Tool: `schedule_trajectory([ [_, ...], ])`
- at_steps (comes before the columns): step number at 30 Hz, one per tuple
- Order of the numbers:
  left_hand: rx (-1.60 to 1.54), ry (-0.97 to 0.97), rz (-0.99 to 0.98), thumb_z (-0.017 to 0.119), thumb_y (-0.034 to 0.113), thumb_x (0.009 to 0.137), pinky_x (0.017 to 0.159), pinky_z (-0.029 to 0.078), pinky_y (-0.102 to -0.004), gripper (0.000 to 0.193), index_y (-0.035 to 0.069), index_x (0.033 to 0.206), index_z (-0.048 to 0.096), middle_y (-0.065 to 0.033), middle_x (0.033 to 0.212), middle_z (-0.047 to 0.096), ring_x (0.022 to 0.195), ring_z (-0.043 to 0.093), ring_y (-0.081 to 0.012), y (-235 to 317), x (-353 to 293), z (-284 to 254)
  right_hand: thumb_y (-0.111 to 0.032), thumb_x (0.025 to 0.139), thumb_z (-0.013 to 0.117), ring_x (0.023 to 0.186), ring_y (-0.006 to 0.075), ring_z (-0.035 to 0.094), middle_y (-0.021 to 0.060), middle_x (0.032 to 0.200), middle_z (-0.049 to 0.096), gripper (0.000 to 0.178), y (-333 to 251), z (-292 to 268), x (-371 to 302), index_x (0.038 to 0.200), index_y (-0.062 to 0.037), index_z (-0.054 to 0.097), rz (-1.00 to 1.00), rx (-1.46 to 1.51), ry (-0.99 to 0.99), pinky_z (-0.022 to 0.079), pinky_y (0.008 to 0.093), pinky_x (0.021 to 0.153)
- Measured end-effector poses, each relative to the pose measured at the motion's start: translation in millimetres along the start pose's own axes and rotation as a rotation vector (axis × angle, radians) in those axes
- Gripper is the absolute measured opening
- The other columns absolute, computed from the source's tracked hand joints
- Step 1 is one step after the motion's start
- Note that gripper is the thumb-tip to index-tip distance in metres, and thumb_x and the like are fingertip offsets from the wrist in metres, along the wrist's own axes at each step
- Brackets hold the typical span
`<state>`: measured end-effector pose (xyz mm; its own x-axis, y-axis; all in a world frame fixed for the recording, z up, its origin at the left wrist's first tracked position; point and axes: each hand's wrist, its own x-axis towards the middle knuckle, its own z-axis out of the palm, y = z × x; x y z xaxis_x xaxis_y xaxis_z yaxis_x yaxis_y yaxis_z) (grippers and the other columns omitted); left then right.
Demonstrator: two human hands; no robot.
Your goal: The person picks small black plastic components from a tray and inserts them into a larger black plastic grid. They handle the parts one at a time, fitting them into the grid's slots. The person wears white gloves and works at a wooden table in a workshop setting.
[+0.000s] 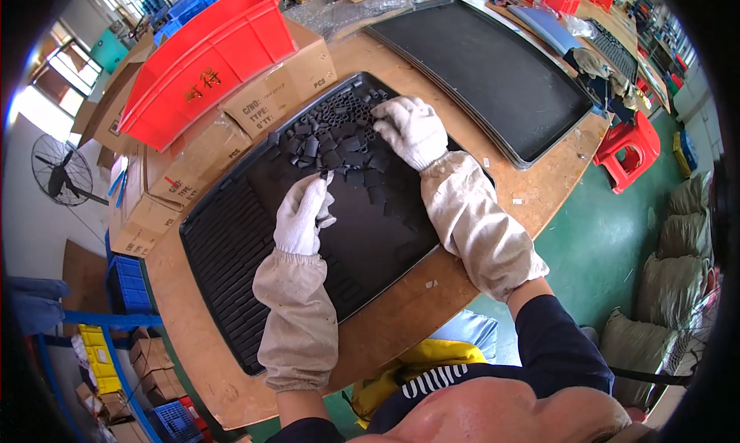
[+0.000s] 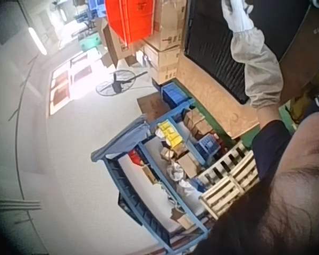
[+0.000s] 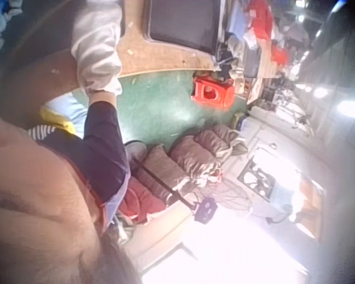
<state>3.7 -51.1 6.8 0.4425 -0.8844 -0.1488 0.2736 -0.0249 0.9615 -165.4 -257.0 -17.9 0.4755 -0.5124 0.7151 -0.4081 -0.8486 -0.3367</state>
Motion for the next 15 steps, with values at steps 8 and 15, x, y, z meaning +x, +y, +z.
schedule_trajectory([
  [8, 0.298, 0.051, 0.06, 0.069, 0.026, 0.094, 0.064, 0.053, -0.0247, 0.031, 0.008, 0.119, 0.066, 0.0, 0.091, 0.065, 0.075, 0.058, -0.0064, 2.7, -5.1, 9.8, -0.015, 0.088, 0.073, 0.096, 0.0275, 0.069, 0.011, 0.101, 0.07, 0.021, -70.2, -21.2, -13.0, 0.105, -0.0044, 0.066, 0.103, 0.755, -0.1, 0.054, 0.0364, 0.086],
  [15, 0.379, 0.079, 0.103, 0.067, 0.029, 0.094, 0.068, 0.053, -0.0265, 0.036, 0.008, 0.123, 0.065, -0.0016, 0.092, 0.064, 0.077, 0.058, -0.0083, 0.2, -4.0, 7.9, -0.011, 0.088, 0.071, 0.099, 0.0234, 0.069, 0.0113, 0.105, 0.072, 0.019, -77.3, -15.2, -16.1, 0.105, -0.0024, 0.07, 0.215, 1.027, -0.24, 0.055, 0.0334, 0.088],
])
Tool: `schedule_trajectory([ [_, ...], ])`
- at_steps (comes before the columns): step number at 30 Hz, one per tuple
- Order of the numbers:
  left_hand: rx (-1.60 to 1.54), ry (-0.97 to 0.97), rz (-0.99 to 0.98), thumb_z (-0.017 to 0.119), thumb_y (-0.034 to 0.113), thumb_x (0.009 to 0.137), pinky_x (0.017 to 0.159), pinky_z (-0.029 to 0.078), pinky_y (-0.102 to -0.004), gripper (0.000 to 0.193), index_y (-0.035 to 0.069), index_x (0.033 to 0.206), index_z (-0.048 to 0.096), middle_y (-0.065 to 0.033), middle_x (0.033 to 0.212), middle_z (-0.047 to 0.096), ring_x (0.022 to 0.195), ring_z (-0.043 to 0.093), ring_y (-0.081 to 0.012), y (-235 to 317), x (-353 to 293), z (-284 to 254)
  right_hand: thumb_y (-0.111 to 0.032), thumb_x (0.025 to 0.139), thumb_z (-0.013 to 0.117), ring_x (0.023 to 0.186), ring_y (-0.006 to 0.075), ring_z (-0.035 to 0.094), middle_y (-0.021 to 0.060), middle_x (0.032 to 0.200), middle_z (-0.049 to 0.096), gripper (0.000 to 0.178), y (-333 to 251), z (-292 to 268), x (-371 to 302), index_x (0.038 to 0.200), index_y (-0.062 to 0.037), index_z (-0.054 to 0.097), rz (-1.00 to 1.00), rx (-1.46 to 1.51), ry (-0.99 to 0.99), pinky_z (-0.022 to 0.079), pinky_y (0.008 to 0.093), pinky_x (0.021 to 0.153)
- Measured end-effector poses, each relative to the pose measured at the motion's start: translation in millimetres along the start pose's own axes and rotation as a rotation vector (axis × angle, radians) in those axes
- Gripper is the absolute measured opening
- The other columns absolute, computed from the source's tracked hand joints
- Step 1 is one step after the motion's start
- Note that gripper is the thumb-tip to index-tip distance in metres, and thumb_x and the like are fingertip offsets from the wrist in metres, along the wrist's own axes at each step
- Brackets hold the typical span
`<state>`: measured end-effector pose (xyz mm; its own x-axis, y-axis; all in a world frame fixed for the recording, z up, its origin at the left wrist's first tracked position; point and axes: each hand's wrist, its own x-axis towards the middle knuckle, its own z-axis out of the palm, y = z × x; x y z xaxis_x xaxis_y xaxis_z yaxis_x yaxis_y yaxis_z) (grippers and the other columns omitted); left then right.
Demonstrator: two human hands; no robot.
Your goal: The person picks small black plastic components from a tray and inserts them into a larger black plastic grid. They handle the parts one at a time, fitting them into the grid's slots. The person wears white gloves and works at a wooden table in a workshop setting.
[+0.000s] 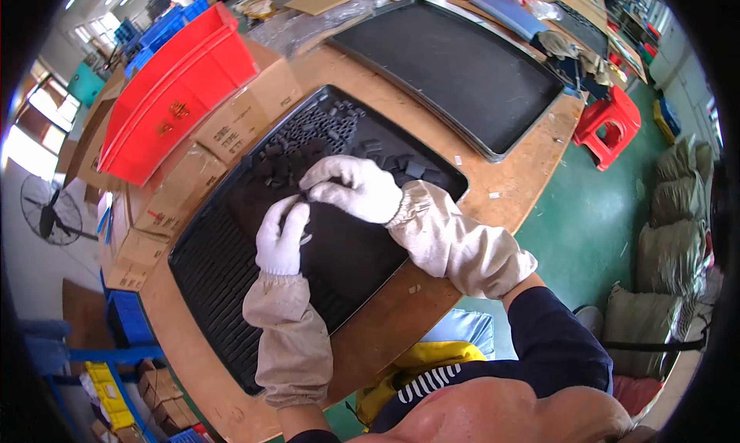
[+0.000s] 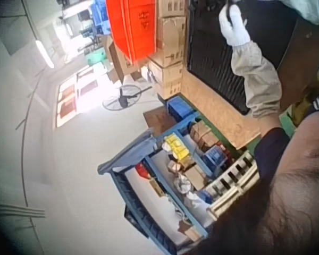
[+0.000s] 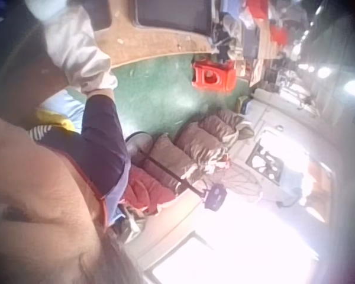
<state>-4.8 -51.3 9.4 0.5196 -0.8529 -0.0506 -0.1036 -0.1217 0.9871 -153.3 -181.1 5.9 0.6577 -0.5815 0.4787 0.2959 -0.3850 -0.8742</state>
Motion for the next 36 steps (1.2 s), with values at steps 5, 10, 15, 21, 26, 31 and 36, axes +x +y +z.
schedule_trajectory([
  [5, 0.005, -0.074, -0.011, 0.066, 0.031, 0.094, 0.067, 0.052, -0.026, 0.038, 0.007, 0.125, 0.063, -0.0017, 0.091, 0.064, 0.074, 0.056, -0.0068, 3.9, -3.3, 1.6, -0.012, 0.089, 0.07, 0.094, 0.018, 0.071, 0.008, 0.098, 0.074, 0.018, -7.2, 3.4, -3.7, 0.106, -0.0043, 0.069, 0.109, -0.03, 0.078, 0.055, 0.0303, 0.085],
  [10, -0.086, -0.091, -0.079, 0.065, 0.032, 0.096, 0.066, 0.051, -0.0251, 0.038, 0.008, 0.125, 0.062, 0.0009, 0.09, 0.063, 0.072, 0.055, -0.0058, -2.2, -0.3, 1.2, -0.018, 0.087, 0.073, 0.093, 0.0214, 0.071, 0.0088, 0.096, 0.073, 0.02, -2.1, 8.1, -9.2, 0.102, -0.0055, 0.069, 0.081, -0.095, 0.099, 0.055, 0.0328, 0.083],
  [15, -0.187, -0.065, -0.089, 0.067, 0.032, 0.095, 0.061, 0.05, -0.0227, 0.04, 0.007, 0.126, 0.06, 0.0008, 0.089, 0.063, 0.071, 0.054, -0.0046, -6.7, 1.1, -2.8, -0.013, 0.087, 0.072, 0.098, 0.0255, 0.067, 0.0084, 0.099, 0.07, 0.016, 6.0, 4.6, -3.7, 0.101, -0.0053, 0.068, -0.223, -0.214, 0.001, 0.052, 0.036, 0.089],
  [21, -0.204, -0.106, -0.101, 0.068, 0.033, 0.095, 0.062, 0.051, -0.0239, 0.043, 0.003, 0.125, 0.06, -0.0011, 0.089, 0.063, 0.069, 0.053, -0.0042, -8.5, 0.8, -3.4, -0.011, 0.079, 0.075, 0.095, 0.0281, 0.066, 0.0064, 0.094, 0.068, 0.016, 7.7, 6.5, -4.1, 0.093, -0.0093, 0.067, -0.266, -0.262, 0.039, 0.051, 0.039, 0.086],
  [26, -0.09, -0.102, -0.073, 0.068, 0.033, 0.095, 0.064, 0.052, -0.0239, 0.041, 0.004, 0.124, 0.062, -0.0017, 0.092, 0.064, 0.072, 0.055, -0.0049, -5.4, -0.3, -2.5, -0.012, 0.076, 0.077, 0.093, 0.0293, 0.065, 0.0065, 0.094, 0.068, 0.019, 10.0, 2.6, -3.4, 0.092, -0.01, 0.066, -0.298, -0.325, 0.024, 0.051, 0.0399, 0.084],
  [31, 0.08, -0.075, -0.024, 0.069, 0.031, 0.094, 0.065, 0.053, -0.0243, 0.036, 0.006, 0.118, 0.066, -0.0021, 0.096, 0.065, 0.079, 0.059, -0.0074, 7.6, -1.4, 1.6, -0.014, 0.073, 0.078, 0.091, 0.0303, 0.064, 0.0067, 0.093, 0.066, 0.027, 6.2, 0.2, -5.2, 0.097, -0.0118, 0.066, -0.303, -0.412, 0.066, 0.051, 0.0422, 0.083],
  [36, 0.25, -0.036, 0.024, 0.068, 0.033, 0.093, 0.064, 0.051, -0.0254, 0.037, 0.007, 0.12, 0.066, -0.0011, 0.095, 0.064, 0.081, 0.058, -0.008, 4.9, -5.1, 0.4, -0.019, 0.076, 0.075, 0.089, 0.0297, 0.064, 0.0055, 0.092, 0.065, 0.026, 8.4, 1.8, -3.3, 0.1, -0.015, 0.065, -0.35, -0.686, -0.09, 0.051, 0.0442, 0.078],
])
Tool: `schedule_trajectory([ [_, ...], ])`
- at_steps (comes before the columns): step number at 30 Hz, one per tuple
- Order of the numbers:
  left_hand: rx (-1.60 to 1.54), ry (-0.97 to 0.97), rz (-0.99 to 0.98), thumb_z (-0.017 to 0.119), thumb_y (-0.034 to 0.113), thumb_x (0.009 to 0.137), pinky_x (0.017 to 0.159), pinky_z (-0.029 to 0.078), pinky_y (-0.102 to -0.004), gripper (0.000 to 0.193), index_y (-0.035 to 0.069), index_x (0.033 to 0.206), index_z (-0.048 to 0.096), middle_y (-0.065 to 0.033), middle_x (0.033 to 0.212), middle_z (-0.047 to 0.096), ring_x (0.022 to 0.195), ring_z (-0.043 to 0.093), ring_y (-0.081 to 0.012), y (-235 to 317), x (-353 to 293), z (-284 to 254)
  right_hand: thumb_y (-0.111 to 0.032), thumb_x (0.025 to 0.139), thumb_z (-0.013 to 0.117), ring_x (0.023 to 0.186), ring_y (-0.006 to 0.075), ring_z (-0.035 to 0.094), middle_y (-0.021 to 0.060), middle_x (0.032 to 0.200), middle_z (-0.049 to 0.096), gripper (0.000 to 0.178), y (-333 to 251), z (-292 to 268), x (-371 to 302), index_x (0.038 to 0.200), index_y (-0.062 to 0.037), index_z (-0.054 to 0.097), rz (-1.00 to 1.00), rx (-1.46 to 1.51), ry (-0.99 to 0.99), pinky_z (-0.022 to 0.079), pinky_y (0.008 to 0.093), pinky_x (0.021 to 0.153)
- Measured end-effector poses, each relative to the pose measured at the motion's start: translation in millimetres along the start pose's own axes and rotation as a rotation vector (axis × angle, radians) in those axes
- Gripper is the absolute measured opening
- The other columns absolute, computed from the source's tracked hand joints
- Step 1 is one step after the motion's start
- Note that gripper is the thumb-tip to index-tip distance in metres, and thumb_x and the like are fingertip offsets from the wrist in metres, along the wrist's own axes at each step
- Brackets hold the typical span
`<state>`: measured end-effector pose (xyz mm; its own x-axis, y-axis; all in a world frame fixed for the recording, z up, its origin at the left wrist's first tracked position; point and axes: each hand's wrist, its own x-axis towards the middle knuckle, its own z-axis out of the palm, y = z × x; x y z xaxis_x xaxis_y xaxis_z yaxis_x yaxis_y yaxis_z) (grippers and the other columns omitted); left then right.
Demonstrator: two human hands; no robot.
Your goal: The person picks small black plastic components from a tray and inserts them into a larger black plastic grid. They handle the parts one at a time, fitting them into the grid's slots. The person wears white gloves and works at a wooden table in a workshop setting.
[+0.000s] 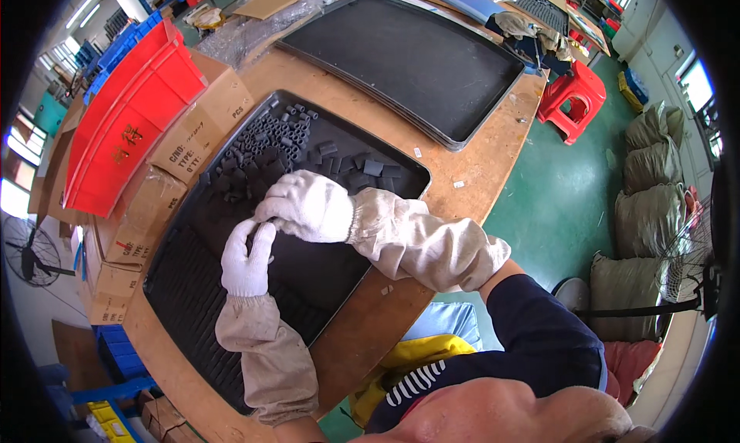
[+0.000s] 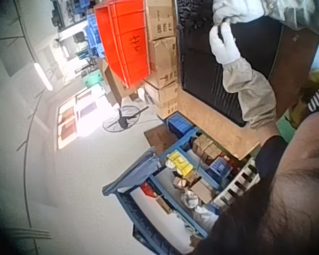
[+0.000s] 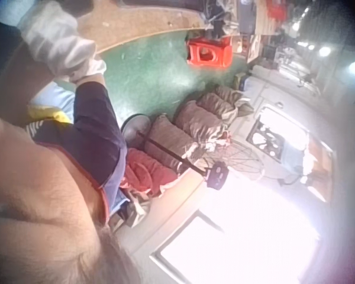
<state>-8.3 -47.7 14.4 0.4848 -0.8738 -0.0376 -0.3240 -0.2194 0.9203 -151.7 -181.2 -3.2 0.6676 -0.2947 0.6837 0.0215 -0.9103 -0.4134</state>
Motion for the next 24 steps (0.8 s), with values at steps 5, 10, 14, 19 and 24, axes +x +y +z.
schedule_trajectory([
  [5, -0.232, 0.07, -0.051, 0.061, 0.034, 0.098, 0.058, 0.039, -0.0197, 0.035, 0.009, 0.121, 0.067, 0.006, 0.082, 0.052, 0.068, 0.043, -0.0022, 6.4, 3.6, -18.0, -0.015, 0.079, 0.076, 0.085, 0.0333, 0.066, 0.0101, 0.092, 0.068, 0.027, 9.7, -2.1, 4.1, 0.104, -0.0093, 0.065, -0.097, 0.03, -0.017, 0.054, 0.0443, 0.076],
  [10, -0.477, 0.135, -0.018, 0.058, 0.034, 0.1, 0.062, 0.041, -0.021, 0.037, 0.006, 0.122, 0.067, 0.0053, 0.085, 0.054, 0.074, 0.044, -0.0033, 4.5, 10.2, -31.7, -0.006, 0.085, 0.071, 0.103, 0.0249, 0.068, 0.0098, 0.108, 0.07, 0.025, -15.4, -25.9, 1.2, 0.11, -0.0053, 0.068, 0.329, 0.297, -0.535, 0.054, 0.0337, 0.088],
  [14, -0.608, 0.137, 0.017, 0.06, 0.033, 0.1, 0.061, 0.04, -0.019, 0.04, 0.0, 0.121, 0.065, 0.0036, 0.085, 0.053, 0.073, 0.042, -0.0044, -12.6, 13.9, -42.2, -0.016, 0.087, 0.069, 0.099, 0.0316, 0.067, 0.0125, 0.105, 0.07, 0.027, -17.9, -14.9, -4.5, 0.113, -0.0117, 0.067, 0.211, 0.349, -0.935, 0.054, 0.04, 0.087],
  [19, -0.668, 0.058, 0.09, 0.059, 0.03, 0.101, 0.059, 0.042, -0.0188, 0.037, 0.001, 0.122, 0.066, 0.0024, 0.085, 0.057, 0.072, 0.045, -0.0049, -31.5, 22.3, -47.3, -0.017, 0.086, 0.067, 0.1, 0.0345, 0.067, 0.0149, 0.106, 0.069, 0.03, -33.1, -5.3, -5.8, 0.115, -0.0114, 0.066, 0.139, 0.279, -1.192, 0.053, 0.0439, 0.086],
  [24, -0.659, 0.162, -0.11, 0.061, 0.032, 0.1, 0.059, 0.044, -0.0208, 0.027, 0.01, 0.112, 0.069, 0.0054, 0.08, 0.057, 0.067, 0.049, -0.0037, -9.1, 14.2, -36.9, -0.012, 0.081, 0.072, 0.092, 0.0333, 0.066, 0.0116, 0.098, 0.068, 0.023, -30.2, -9.6, -17.9, 0.103, -0.0089, 0.067, 0.006, 0.351, -1.078, 0.053, 0.0424, 0.079],
])
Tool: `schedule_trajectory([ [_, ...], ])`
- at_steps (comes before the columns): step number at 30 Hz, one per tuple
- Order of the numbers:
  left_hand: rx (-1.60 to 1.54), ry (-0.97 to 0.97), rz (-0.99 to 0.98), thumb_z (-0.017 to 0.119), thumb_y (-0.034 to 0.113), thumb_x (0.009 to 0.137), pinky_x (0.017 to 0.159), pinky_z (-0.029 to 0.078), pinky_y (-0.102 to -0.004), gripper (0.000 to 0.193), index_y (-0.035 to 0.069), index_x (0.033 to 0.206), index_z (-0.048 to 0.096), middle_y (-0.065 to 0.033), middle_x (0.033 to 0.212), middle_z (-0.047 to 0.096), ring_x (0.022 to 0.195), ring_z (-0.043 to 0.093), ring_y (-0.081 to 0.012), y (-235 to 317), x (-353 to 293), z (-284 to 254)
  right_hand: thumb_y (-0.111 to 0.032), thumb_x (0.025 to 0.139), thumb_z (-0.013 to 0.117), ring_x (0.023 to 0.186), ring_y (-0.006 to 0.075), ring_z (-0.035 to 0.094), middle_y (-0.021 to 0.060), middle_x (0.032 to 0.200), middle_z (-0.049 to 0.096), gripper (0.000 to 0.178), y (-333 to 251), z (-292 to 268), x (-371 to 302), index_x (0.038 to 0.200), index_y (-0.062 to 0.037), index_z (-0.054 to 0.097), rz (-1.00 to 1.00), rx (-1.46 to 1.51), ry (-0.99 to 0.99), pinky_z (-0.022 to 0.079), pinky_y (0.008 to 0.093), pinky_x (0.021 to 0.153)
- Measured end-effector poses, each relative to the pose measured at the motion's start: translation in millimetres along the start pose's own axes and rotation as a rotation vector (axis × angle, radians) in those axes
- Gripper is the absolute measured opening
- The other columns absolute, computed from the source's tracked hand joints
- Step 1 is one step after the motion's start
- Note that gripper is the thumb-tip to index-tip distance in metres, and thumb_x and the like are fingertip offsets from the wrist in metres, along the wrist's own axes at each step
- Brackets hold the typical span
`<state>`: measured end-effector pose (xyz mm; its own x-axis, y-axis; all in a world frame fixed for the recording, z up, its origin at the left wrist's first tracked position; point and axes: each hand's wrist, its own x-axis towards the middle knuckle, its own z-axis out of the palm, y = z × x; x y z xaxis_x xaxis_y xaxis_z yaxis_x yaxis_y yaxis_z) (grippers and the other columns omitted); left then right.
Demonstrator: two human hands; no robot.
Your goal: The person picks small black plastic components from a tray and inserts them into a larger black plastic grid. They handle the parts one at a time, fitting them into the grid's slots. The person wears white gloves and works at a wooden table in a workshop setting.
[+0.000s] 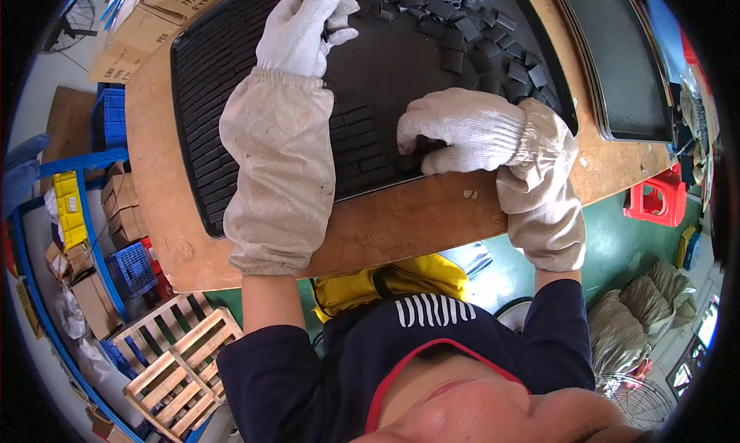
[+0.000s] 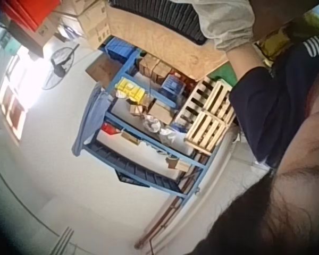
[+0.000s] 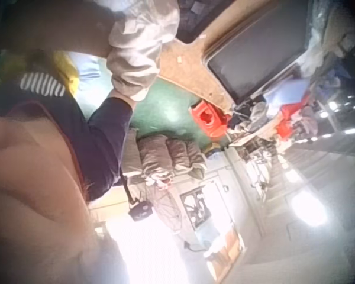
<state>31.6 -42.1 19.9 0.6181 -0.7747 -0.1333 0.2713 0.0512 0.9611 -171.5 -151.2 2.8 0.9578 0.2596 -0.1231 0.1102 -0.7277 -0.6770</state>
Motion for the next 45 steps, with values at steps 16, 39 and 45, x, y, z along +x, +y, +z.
schedule_trajectory([
  [16, 0.011, -0.056, -0.048, 0.062, 0.032, 0.099, 0.057, 0.042, -0.0195, 0.029, 0.009, 0.115, 0.068, 0.0042, 0.082, 0.058, 0.066, 0.048, -0.0039, -0.7, -6.9, 7.8, -0.016, 0.089, 0.067, 0.095, 0.0294, 0.069, 0.0122, 0.099, 0.071, 0.022, 16.8, -32.5, -27.8, 0.111, -0.0104, 0.066, 0.302, 0.07, 0.045, 0.055, 0.041, 0.083],
  [39, 0.053, -0.126, -0.01, 0.06, 0.035, 0.1, 0.064, 0.048, -0.0211, 0.032, 0.011, 0.118, 0.07, 0.0059, 0.086, 0.062, 0.075, 0.051, -0.0028, -7.6, -3.2, 5.0, -0.012, 0.082, 0.068, 0.094, 0.0328, 0.065, 0.0117, 0.1, 0.068, 0.024, 49.1, -27.3, -2.5, 0.107, -0.0127, 0.067, 0.348, -0.633, 0.919, 0.054, 0.0431, 0.08],
  [45, 0.005, -0.167, -0.013, 0.065, 0.031, 0.098, 0.067, 0.05, -0.0232, 0.031, 0.01, 0.12, 0.067, 0.0024, 0.089, 0.064, 0.071, 0.053, -0.0041, -8.1, -1.4, 2.1, -0.016, 0.084, 0.065, 0.125, 0.0306, 0.053, 0.0079, 0.132, 0.06, 0.027, 57.0, -21.4, -4.2, 0.111, -0.0162, 0.069, 0.306, -0.754, 0.789, 0.044, 0.0447, 0.1],
])
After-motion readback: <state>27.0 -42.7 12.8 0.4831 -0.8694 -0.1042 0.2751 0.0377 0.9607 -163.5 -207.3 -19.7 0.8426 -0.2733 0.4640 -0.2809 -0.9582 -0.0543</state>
